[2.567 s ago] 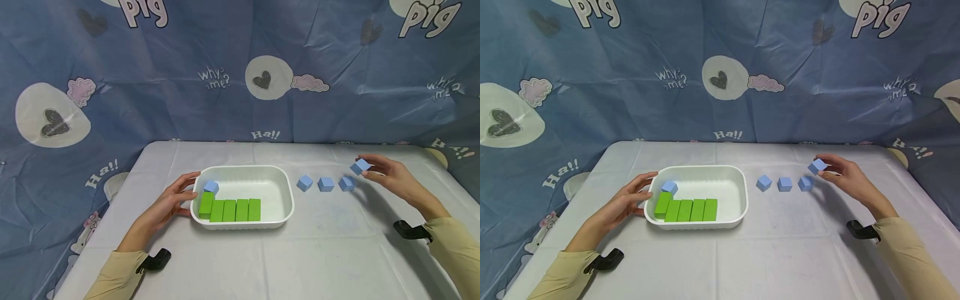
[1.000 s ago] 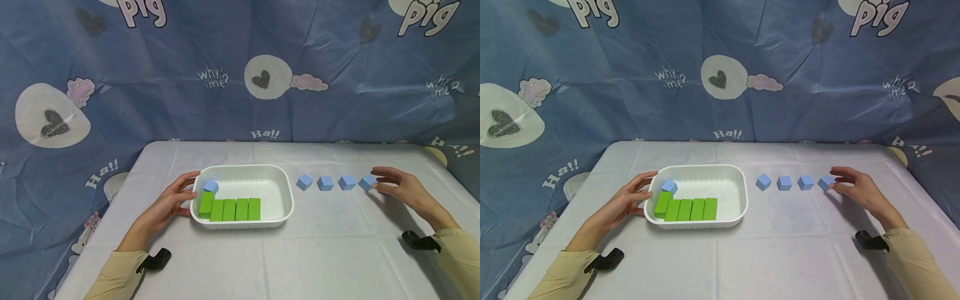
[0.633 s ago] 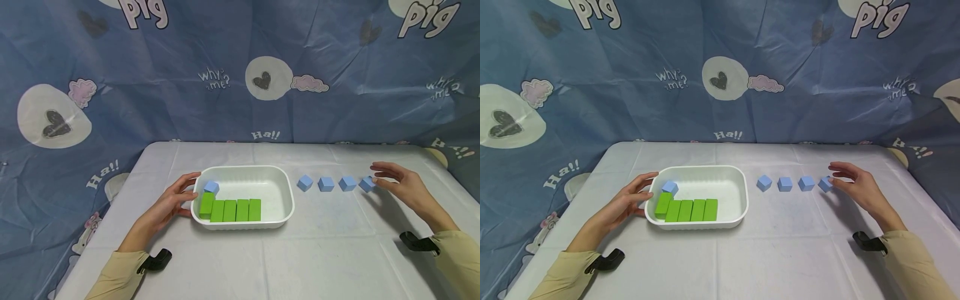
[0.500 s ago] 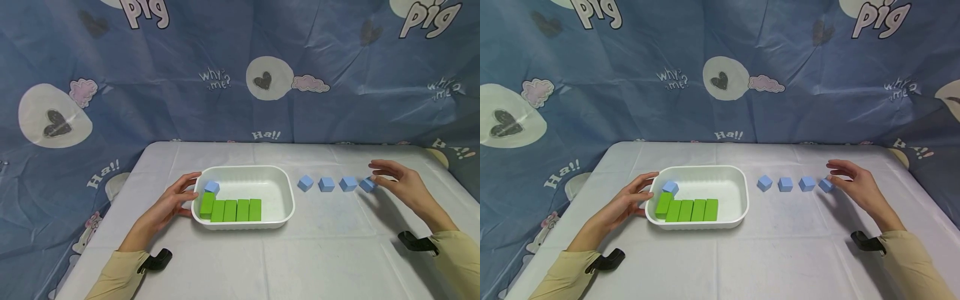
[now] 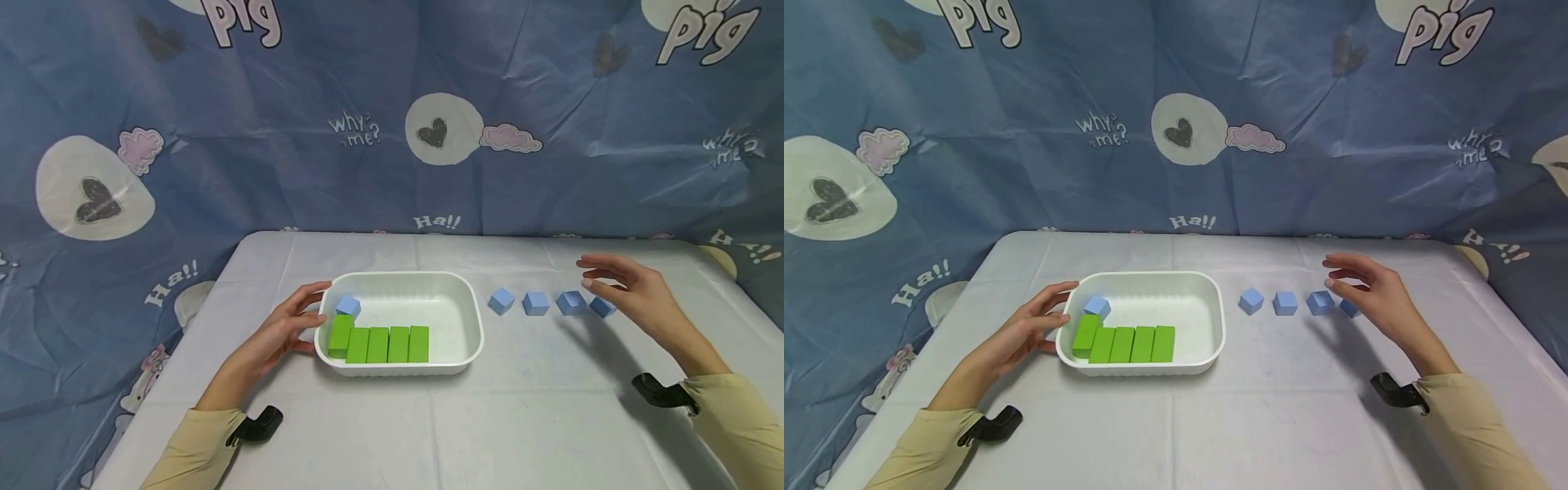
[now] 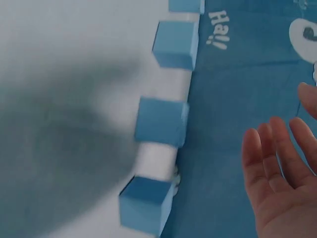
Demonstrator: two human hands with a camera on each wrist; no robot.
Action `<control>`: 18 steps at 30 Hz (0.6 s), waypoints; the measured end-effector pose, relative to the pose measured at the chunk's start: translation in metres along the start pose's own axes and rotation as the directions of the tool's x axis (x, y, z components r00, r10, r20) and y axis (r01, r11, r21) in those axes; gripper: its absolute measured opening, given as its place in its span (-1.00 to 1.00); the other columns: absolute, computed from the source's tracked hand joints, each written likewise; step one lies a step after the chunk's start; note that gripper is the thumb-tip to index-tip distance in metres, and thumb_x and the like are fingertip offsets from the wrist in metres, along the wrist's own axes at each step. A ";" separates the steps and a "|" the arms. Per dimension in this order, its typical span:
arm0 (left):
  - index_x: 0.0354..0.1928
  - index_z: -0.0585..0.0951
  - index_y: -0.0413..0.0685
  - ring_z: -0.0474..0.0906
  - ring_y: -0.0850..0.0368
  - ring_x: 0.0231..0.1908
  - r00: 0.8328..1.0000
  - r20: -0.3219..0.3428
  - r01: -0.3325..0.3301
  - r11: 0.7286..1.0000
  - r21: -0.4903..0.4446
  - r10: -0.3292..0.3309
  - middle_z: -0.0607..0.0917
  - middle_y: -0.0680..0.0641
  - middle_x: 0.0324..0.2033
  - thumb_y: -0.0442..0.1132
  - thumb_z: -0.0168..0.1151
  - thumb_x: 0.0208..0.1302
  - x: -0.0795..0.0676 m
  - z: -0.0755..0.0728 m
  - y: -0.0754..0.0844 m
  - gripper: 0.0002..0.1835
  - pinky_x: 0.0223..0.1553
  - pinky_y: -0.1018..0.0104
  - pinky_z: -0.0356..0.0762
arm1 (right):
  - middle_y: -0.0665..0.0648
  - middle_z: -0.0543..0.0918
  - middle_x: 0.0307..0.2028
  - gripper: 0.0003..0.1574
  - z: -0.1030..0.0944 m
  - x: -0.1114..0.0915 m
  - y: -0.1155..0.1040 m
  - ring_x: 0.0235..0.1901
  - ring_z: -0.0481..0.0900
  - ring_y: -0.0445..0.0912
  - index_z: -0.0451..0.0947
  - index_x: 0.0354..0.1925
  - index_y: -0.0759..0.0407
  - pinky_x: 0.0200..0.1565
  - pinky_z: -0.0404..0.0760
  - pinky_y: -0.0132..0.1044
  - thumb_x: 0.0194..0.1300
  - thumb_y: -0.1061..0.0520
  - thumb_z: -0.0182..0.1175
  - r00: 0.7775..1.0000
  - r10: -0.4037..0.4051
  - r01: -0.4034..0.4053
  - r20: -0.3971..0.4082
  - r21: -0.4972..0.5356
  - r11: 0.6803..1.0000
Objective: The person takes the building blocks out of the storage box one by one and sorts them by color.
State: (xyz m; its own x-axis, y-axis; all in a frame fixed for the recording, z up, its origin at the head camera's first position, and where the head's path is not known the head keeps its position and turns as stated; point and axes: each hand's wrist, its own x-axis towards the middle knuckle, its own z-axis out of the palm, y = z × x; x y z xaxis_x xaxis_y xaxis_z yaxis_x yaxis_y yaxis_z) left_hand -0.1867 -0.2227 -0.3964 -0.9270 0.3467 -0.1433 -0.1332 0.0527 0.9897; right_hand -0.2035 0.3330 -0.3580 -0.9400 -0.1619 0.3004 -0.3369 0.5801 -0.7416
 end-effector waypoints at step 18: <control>0.47 0.22 0.19 0.53 -0.08 0.07 1.000 -0.011 0.009 1.000 0.016 -0.009 0.25 -0.11 0.37 -0.22 0.19 0.37 0.000 0.001 0.000 -0.33 -0.22 -0.03 0.65 | 0.12 0.54 0.17 -0.50 0.029 0.015 -0.054 0.09 0.54 -0.14 0.46 0.27 0.13 0.01 0.51 -0.49 0.40 0.26 0.19 0.977 -0.170 0.159 0.126 0.094 0.983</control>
State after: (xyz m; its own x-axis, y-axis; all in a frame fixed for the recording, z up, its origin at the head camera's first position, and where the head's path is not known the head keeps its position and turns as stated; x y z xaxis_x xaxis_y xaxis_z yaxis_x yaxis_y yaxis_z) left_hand -0.1863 -0.2219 -0.3965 -0.9295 0.3360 -0.1519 -0.1361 0.0703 0.9882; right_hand -0.2005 0.2765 -0.3309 -0.8683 -0.3577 0.3437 -0.4853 0.4696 -0.7375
